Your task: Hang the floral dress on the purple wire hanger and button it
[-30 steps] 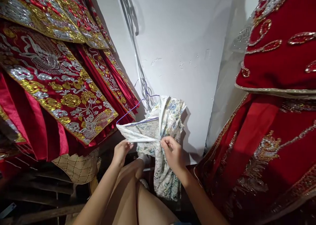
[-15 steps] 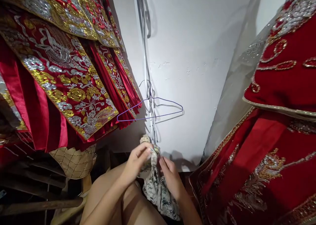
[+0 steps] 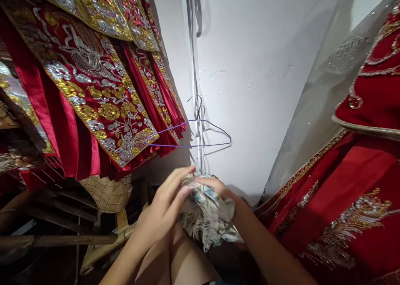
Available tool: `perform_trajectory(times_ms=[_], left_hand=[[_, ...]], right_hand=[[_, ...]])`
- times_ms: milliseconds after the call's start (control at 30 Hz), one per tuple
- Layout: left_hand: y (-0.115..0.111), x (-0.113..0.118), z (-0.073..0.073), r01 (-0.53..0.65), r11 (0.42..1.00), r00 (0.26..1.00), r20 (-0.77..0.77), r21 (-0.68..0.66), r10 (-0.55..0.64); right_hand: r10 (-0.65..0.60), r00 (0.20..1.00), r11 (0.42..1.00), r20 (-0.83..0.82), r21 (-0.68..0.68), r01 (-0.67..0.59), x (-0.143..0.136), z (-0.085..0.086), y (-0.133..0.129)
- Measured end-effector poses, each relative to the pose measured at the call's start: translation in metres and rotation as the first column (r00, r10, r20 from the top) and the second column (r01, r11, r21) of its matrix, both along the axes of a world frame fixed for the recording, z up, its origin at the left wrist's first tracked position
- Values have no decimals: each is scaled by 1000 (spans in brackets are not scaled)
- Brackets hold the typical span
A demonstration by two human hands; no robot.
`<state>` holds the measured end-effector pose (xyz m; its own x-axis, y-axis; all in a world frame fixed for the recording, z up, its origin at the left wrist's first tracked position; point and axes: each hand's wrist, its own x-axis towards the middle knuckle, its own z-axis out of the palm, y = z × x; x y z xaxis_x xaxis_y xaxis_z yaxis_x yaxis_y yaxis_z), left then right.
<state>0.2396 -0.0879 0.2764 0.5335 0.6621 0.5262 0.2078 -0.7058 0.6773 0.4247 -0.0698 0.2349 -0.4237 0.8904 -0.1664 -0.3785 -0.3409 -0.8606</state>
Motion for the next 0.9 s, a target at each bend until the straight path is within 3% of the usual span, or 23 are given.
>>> perform_trajectory(times_ms=[67, 133, 200, 233, 300, 333, 400, 467, 567, 633, 667, 767, 833, 900], left_hand=[[15, -5, -6, 24, 988, 1000, -10, -150, -26], [27, -6, -20, 148, 933, 979, -87, -328, -185], [32, -4, -42, 208, 857, 942, -141, -471, -306], [32, -2, -53, 214, 831, 932, -146, -514, -330], [28, 1, -73, 236, 791, 930, -104, -564, -352], [26, 2, -80, 254, 773, 932, -68, -581, -357], [23, 5, -86, 292, 745, 929, -7, -600, -370], [27, 7, -86, 307, 758, 915, -41, -576, -401], [44, 4, -82, 259, 898, 849, -360, -356, -388], [59, -7, -80, 209, 965, 749, -609, -156, -260], [67, -15, -79, 175, 981, 691, -699, -82, -182], [86, -43, -71, -13, 998, 532, -844, 67, 64], [95, -61, -59, -162, 970, 482, -843, 183, 240], [101, -73, -42, -273, 929, 532, -766, 250, 362]], right_hand=[[50, 998, 999, 48, -16, -50, -3, -4, -8], [159, 984, 987, 86, -10, -158, -3, -12, -14], [327, 933, 936, 150, 88, -342, 1, -21, -17], [417, 888, 883, 196, 144, -446, 4, -25, -16], [539, 793, 772, 282, 211, -600, 11, -30, -12], [561, 768, 743, 307, 221, -631, 14, -30, -10], [570, 740, 727, 356, 200, -657, 20, -25, -6], [543, 710, 734, 448, 158, -661, 25, -12, -6], [471, 606, 724, 641, 112, -681, 35, 19, -10], [393, 510, 726, 766, 82, -683, 45, 38, -10], [321, 475, 754, 819, 82, -651, 52, 44, -9], [-95, 455, 868, 885, 298, -398, 73, 48, 9], [-399, 440, 828, 805, 522, -203, 85, 40, 32], [-569, 412, 756, 712, 650, -79, 91, 29, 60]])
